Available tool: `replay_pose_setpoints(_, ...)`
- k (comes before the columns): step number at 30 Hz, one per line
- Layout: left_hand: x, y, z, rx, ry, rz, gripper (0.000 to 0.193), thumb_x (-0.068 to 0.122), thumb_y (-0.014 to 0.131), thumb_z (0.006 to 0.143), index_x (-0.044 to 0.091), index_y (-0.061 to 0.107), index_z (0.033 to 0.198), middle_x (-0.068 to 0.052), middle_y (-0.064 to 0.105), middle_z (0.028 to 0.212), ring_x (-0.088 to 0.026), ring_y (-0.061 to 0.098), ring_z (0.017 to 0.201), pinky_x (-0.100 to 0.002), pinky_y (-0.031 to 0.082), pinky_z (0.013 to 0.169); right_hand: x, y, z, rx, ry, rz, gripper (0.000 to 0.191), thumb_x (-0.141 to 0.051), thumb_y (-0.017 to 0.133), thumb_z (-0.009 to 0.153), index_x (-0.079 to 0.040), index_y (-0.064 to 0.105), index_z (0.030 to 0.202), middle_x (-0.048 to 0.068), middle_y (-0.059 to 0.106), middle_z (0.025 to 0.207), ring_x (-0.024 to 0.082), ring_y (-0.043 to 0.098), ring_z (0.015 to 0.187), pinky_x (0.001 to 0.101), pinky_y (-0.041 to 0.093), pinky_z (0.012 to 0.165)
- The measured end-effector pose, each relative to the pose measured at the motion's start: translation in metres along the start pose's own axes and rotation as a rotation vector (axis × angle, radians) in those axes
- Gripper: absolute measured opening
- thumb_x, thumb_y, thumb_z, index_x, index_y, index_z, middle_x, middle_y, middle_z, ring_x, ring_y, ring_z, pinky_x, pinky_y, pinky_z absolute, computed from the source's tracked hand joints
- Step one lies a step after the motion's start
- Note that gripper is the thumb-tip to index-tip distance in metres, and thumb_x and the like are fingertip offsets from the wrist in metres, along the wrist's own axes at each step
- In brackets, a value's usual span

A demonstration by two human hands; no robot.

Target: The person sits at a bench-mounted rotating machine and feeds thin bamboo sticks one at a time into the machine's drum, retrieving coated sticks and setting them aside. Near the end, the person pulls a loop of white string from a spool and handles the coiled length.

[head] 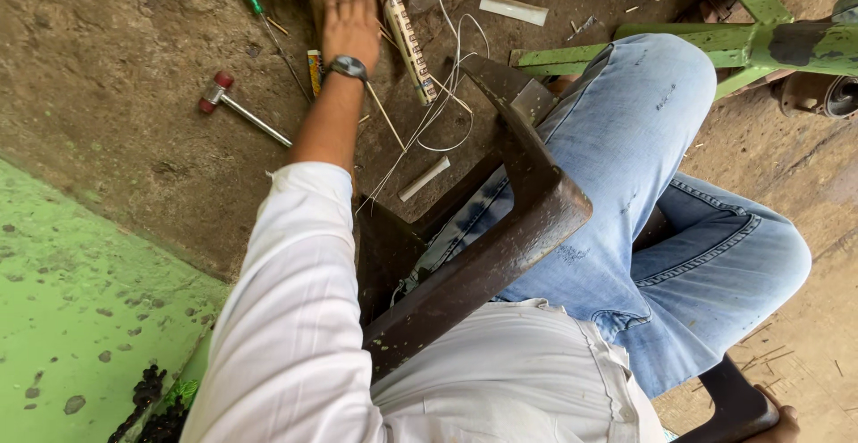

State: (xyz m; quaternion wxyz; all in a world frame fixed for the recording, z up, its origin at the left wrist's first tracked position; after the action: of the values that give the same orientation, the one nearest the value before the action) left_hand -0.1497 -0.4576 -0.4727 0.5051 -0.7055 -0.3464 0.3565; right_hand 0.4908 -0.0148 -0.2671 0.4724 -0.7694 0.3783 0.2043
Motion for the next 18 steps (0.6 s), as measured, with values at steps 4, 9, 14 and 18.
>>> replay_pose_setpoints(4, -0.017, 0.01, -0.005, -0.281, -0.041, -0.017, 0.062, 0.045, 0.048, 0.104, 0.009, 0.042, 0.155, -0.022, 0.049, 0.147, -0.035, 0.043, 0.139, -0.056, 0.024, 0.121, 0.006, -0.005, 0.003, 0.001, 0.015, 0.011, 0.041, -0.027, 0.045, 0.114, -0.002, 0.071, 0.132, 0.014, 0.069, 0.123, 0.026, 0.067, 0.108, 0.0346, 0.054, 0.094)
replay_pose_setpoints(9, -0.044, 0.021, -0.023, -0.2, 0.109, 0.159, 0.032, 0.028, 0.064, 0.099, 0.018, 0.069, 0.129, -0.013, 0.067, 0.127, -0.029, 0.062, 0.121, -0.053, 0.04, 0.11, 0.019, -0.012, 0.011, -0.006, 0.041, 0.02, 0.043, -0.028, 0.041, 0.115, -0.002, 0.071, 0.131, 0.013, 0.07, 0.12, 0.024, 0.067, 0.108, 0.033, 0.055, 0.096)
replay_pose_setpoints(14, -0.088, 0.04, -0.06, -0.117, 0.237, 0.151, 0.028, 0.016, 0.07, 0.089, 0.021, 0.075, 0.116, -0.004, 0.071, 0.117, -0.022, 0.065, 0.113, -0.046, 0.05, 0.1, 0.036, -0.018, 0.018, -0.016, 0.046, 0.051, 0.045, -0.029, 0.038, 0.116, -0.002, 0.072, 0.13, 0.011, 0.072, 0.118, 0.022, 0.068, 0.107, 0.0314, 0.055, 0.097)
replay_pose_setpoints(18, -0.15, 0.037, -0.091, 0.058, 0.111, -0.003, 0.014, 0.02, 0.059, 0.097, 0.016, 0.071, 0.104, -0.007, 0.068, 0.103, -0.029, 0.066, 0.102, -0.045, 0.054, 0.086, 0.045, -0.02, 0.014, -0.039, 0.005, 0.091, 0.047, -0.029, 0.035, 0.116, -0.002, 0.072, 0.129, 0.01, 0.073, 0.115, 0.021, 0.068, 0.106, 0.0301, 0.056, 0.098)
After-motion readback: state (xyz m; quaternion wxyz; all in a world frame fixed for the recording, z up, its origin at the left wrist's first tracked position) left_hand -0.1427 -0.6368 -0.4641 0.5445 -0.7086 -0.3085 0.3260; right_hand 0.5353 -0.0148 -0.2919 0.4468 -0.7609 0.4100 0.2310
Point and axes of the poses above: each hand's wrist, its own z-axis towards the middle knuckle, its own y-axis out of the palm, x = y × z, the point moved 2 cm from there along z, towards the middle knuckle
